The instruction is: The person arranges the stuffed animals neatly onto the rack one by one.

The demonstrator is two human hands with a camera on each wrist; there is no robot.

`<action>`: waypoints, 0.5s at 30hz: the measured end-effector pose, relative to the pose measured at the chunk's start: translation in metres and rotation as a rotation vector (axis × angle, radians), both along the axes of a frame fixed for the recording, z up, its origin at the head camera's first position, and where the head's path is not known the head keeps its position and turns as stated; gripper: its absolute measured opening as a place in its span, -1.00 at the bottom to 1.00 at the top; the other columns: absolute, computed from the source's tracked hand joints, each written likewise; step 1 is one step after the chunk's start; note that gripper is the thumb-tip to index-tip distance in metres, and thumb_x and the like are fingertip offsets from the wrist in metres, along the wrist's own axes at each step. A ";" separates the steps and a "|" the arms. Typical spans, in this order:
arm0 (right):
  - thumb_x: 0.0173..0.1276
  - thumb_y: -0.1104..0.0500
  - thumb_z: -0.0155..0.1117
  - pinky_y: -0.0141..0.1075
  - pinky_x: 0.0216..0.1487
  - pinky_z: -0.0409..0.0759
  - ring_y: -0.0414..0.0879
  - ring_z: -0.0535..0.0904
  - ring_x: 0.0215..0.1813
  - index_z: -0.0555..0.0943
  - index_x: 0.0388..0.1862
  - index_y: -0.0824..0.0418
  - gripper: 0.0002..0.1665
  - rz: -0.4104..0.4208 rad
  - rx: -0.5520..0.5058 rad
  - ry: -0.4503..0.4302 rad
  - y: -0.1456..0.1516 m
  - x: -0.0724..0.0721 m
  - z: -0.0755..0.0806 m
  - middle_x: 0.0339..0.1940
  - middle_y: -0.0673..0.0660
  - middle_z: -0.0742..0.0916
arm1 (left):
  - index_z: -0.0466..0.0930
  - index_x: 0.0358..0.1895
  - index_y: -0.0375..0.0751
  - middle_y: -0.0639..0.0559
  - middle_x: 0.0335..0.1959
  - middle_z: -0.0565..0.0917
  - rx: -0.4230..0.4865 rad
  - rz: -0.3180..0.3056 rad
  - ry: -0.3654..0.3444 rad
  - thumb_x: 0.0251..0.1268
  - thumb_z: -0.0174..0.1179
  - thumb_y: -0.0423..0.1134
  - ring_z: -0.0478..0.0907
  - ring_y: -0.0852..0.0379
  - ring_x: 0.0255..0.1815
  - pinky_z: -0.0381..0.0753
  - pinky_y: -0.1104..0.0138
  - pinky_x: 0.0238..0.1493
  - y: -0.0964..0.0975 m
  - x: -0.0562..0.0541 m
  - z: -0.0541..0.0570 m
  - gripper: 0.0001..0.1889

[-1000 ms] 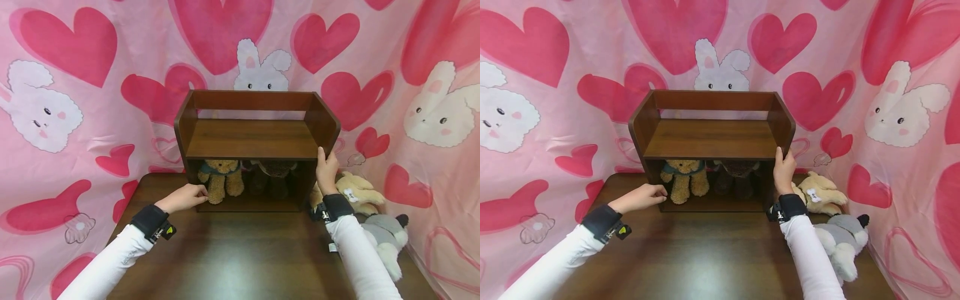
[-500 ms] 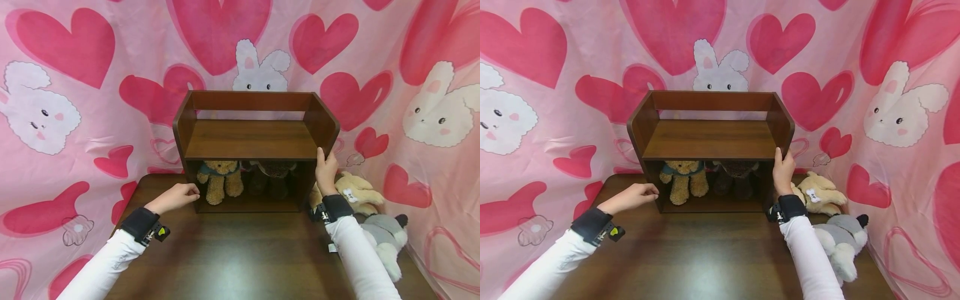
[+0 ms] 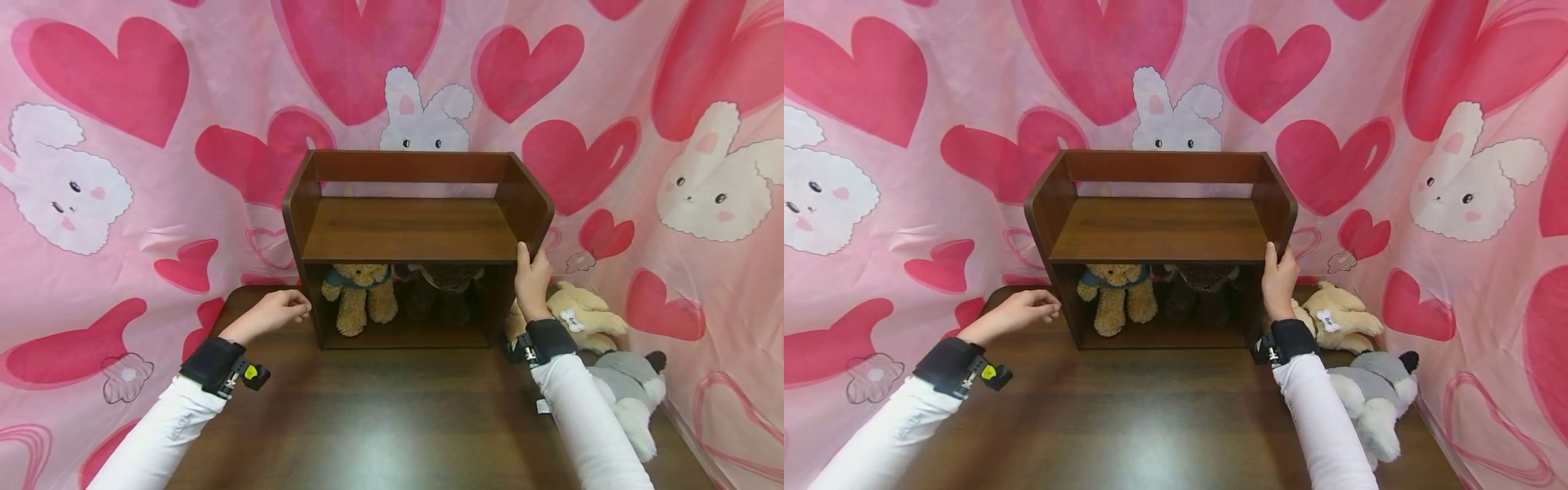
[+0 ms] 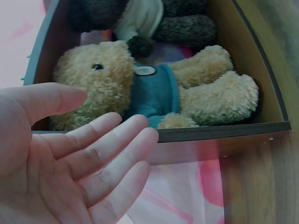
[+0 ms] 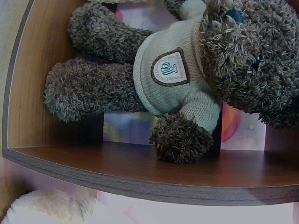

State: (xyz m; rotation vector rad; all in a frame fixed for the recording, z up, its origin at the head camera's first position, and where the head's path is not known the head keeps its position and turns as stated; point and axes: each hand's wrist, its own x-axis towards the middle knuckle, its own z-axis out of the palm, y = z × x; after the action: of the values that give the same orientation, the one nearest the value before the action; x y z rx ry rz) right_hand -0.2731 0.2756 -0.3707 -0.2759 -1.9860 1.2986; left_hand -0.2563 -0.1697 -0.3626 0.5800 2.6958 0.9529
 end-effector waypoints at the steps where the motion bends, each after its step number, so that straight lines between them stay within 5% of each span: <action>1: 0.41 0.04 -0.03 -0.05 0.04 0.30 0.11 0.41 -0.09 0.46 -0.03 0.43 -0.55 0.000 0.001 -0.001 0.000 0.000 0.000 -0.12 0.38 0.58 | 0.51 -0.14 -0.46 -0.12 -0.36 0.62 0.007 0.014 -0.003 0.29 0.04 -0.27 0.58 0.05 -0.36 0.54 0.24 -0.33 -0.001 0.000 0.002 -0.73; 15: 0.40 0.04 -0.02 -0.09 0.00 0.30 0.07 0.39 -0.11 0.46 -0.01 0.41 -0.56 0.009 -0.007 0.001 -0.001 0.000 0.000 -0.15 0.34 0.58 | 0.36 0.06 -0.63 -0.43 -0.07 0.55 0.237 0.018 -0.139 0.41 -0.10 -0.25 0.57 -0.15 -0.11 0.51 0.14 -0.03 -0.009 -0.005 0.022 -0.59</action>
State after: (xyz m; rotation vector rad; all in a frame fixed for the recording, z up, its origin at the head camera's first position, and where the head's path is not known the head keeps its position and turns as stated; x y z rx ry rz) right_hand -0.2728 0.2750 -0.3702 -0.2701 -1.9844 1.3113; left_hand -0.2612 -0.1788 -0.3409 0.5130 2.4885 1.2781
